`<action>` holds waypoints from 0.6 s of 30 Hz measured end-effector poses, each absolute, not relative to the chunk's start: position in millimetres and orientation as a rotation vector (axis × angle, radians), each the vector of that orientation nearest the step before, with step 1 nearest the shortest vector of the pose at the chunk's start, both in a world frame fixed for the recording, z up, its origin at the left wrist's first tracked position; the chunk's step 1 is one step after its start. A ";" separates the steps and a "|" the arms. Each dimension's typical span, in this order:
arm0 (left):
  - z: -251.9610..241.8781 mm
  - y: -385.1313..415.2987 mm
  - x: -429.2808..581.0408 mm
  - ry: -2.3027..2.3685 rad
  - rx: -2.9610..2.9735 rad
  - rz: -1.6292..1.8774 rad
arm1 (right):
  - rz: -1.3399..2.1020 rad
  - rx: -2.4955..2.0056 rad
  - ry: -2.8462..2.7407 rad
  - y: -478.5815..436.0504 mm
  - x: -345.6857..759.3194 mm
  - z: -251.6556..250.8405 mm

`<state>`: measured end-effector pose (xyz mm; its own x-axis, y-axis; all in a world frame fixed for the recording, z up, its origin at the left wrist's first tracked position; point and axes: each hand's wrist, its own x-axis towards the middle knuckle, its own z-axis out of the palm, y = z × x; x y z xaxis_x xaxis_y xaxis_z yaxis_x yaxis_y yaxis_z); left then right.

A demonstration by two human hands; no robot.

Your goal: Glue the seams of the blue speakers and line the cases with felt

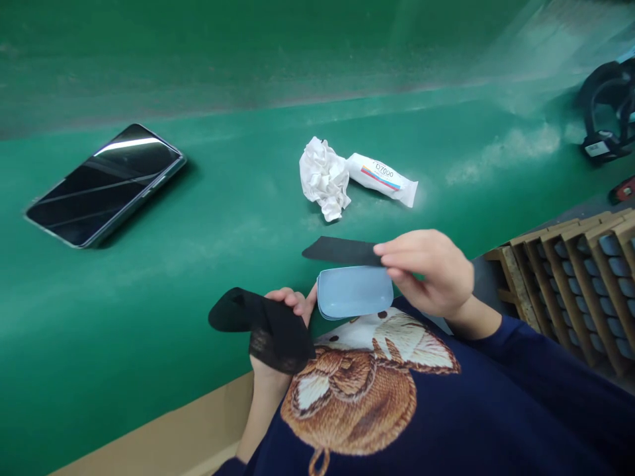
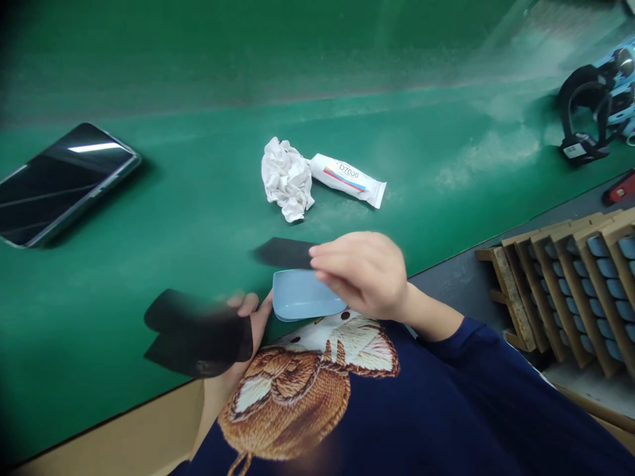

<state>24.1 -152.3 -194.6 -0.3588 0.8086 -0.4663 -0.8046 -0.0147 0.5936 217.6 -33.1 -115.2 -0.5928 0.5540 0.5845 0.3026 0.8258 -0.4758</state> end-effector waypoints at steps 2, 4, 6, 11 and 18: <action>-196.0 -153.6 23.8 0.959 0.031 1.670 | 0.306 -0.451 -2.410 -33.1 219.8 -122.4; -197.5 -155.1 23.4 0.943 0.055 1.664 | 0.223 -0.333 -2.528 -34.9 222.9 -129.3; -198.3 -156.0 23.1 0.936 0.065 1.659 | 0.203 -0.269 -2.602 -37.6 227.0 -134.4; -195.3 -155.4 22.7 0.921 0.077 1.649 | 0.273 -0.166 -2.696 -39.4 239.0 -139.1; -195.5 -148.7 21.8 1.012 0.001 1.629 | 0.394 -0.197 -2.789 -36.0 241.9 -139.0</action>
